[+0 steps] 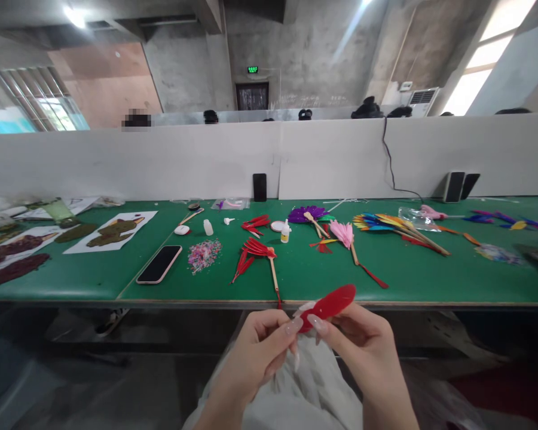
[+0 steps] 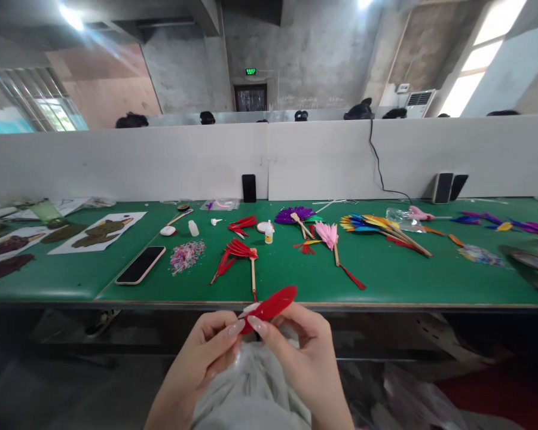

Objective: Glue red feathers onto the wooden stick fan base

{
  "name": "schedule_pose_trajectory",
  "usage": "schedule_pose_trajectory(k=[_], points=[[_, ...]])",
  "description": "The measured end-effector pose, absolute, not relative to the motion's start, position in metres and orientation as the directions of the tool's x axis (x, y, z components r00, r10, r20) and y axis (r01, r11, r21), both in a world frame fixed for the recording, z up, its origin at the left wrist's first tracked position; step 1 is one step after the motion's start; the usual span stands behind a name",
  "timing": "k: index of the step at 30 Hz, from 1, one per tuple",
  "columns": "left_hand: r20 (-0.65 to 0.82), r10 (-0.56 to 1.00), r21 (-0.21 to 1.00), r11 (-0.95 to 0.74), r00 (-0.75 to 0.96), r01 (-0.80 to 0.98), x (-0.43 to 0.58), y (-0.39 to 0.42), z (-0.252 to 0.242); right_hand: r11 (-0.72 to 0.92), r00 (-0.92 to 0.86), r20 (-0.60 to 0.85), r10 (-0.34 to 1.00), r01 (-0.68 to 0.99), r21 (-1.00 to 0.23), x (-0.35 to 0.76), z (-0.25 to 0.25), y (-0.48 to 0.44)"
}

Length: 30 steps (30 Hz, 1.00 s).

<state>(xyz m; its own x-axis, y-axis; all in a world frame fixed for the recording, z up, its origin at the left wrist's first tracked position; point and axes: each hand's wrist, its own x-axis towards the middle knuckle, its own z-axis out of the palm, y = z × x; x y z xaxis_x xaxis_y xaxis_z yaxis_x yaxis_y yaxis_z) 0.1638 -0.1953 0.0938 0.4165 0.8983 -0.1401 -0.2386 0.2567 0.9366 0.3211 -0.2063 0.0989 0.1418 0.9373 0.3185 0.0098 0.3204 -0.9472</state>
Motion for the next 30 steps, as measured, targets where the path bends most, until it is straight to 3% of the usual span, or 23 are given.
schedule_pose_trajectory(k=[8,14,20,30], points=[[-0.134,0.893,0.961,0.224,0.429,-0.164,0.1622,-0.1955,0.094,0.322,0.225,0.286,0.931,-0.146,-0.935,0.3149,0.1066,-0.2089],[-0.126,0.888,0.964,0.214,0.442,-0.156,0.1626,-0.1979,0.0941,0.31,0.096,0.299,0.95,-0.143,-0.94,0.319,0.1049,-0.2087],[-0.117,0.876,0.967,0.209,0.468,-0.148,0.1616,-0.1976,0.0936,0.303,0.159,0.273,0.949,-0.214,-0.929,0.3128,0.1066,-0.2112],[-0.132,0.892,0.963,0.219,0.432,-0.157,0.1621,-0.1956,0.0948,0.335,0.068,0.331,0.941,-0.063,-0.94,0.3215,0.1042,-0.2074]])
